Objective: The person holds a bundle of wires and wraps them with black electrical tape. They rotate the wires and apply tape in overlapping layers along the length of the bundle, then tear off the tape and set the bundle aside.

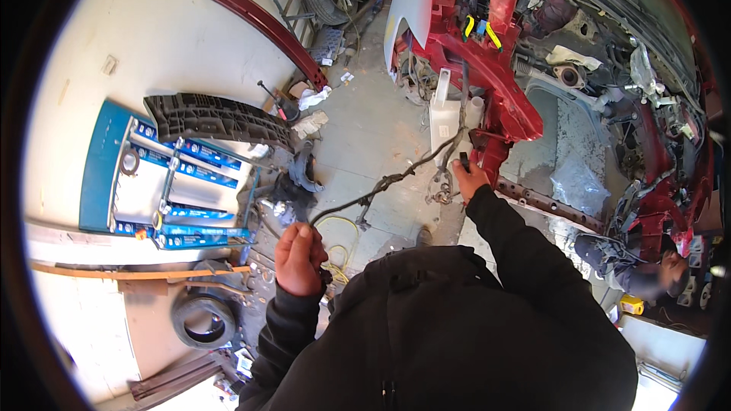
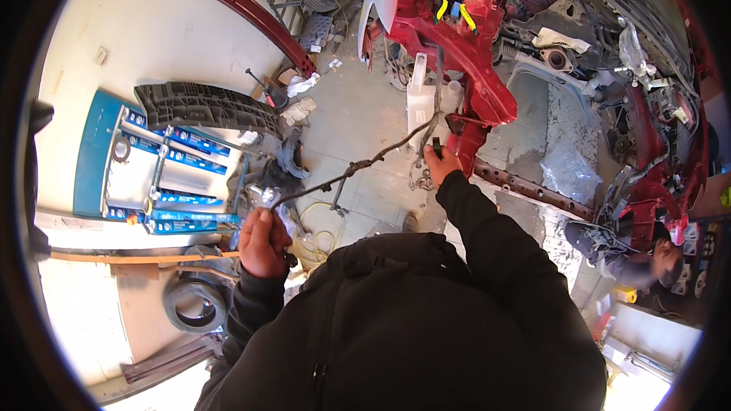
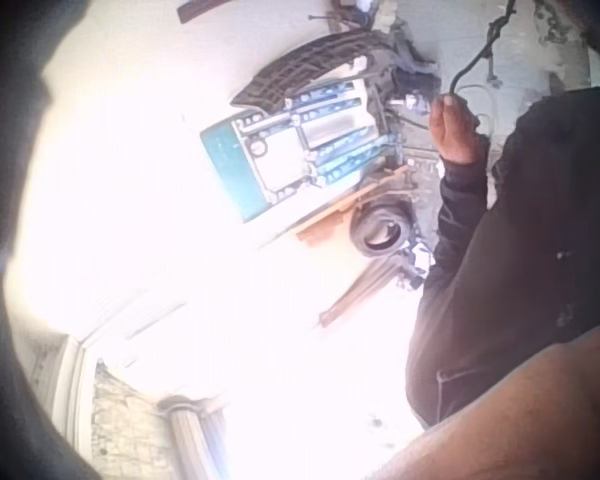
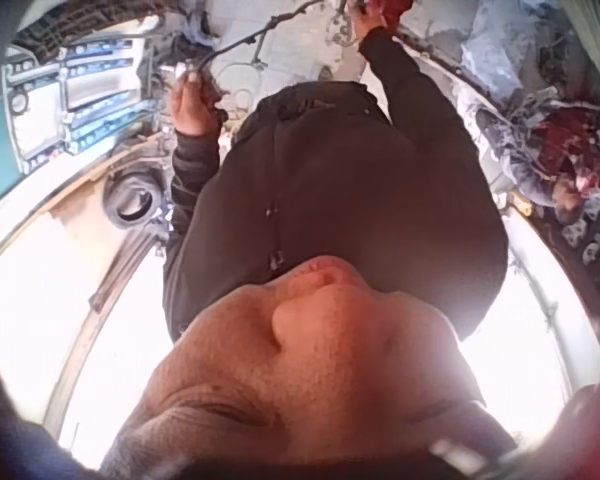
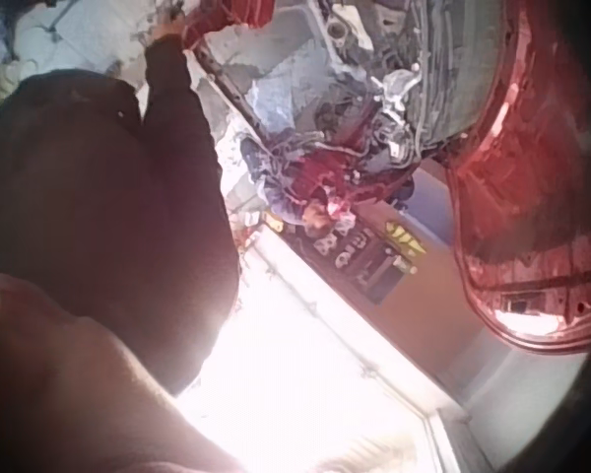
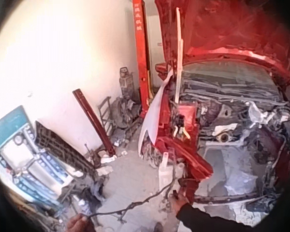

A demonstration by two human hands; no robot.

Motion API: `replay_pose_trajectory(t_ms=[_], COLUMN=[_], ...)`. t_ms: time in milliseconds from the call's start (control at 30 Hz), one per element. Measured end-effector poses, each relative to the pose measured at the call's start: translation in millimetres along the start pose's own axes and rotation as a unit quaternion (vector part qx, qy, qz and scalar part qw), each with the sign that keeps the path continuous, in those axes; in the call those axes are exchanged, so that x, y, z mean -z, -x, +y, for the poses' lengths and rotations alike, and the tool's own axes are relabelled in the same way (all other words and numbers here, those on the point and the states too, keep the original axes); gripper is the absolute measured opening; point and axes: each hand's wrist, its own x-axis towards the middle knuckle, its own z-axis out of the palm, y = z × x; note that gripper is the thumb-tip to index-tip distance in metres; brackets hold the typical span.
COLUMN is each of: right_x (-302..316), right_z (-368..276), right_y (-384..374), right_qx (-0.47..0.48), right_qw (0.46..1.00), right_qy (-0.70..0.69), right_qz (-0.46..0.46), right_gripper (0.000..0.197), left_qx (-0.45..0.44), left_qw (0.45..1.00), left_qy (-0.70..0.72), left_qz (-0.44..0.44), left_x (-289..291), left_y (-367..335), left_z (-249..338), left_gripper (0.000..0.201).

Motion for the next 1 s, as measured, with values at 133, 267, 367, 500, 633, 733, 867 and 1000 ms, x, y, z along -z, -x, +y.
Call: replay_pose_trajectory(t_ms=[133,267,367,500,633,733,867,1000], right_x=[-18,-39,-60,-47,-41,-74,-128,-173], right_z=[20,67,87,54,-21,-56,-49,-27], right_y=[-50,-72,-88,-68,-2,14,-23,-96], right_qx=[-0.057,-0.075,-0.128,-0.158,0.106,0.197,0.282,0.351], right_qw=[0.993,0.989,0.991,0.984,0.928,0.853,0.764,0.696], right_qy=[0.092,0.123,-0.001,0.068,0.345,0.439,0.533,0.623], right_qz=[0.045,0.04,0.04,0.042,0.091,-0.199,-0.228,-0.066], right_gripper=[0.06,0.059,0.057,0.047,0.035,0.027,0.02,0.033], left_qx=[0.008,0.027,0.024,0.052,0.085,0.084,0.087,0.082], left_qw=[1.0,0.999,0.998,0.993,0.984,0.978,0.964,0.95], left_qy=[0.027,0.038,0.022,0.002,-0.016,-0.03,-0.073,-0.143], left_qz=[0.001,-0.025,-0.062,-0.103,-0.156,-0.187,-0.24,-0.264], left_x=[0,11,22,38,53,59,63,65], left_y=[-15,-36,-58,-92,-127,-143,-152,-156], left_z=[0,4,8,15,28,36,47,55], left_gripper=[0.027,0.026,0.026,0.026,0.025,0.024,0.022,0.023])
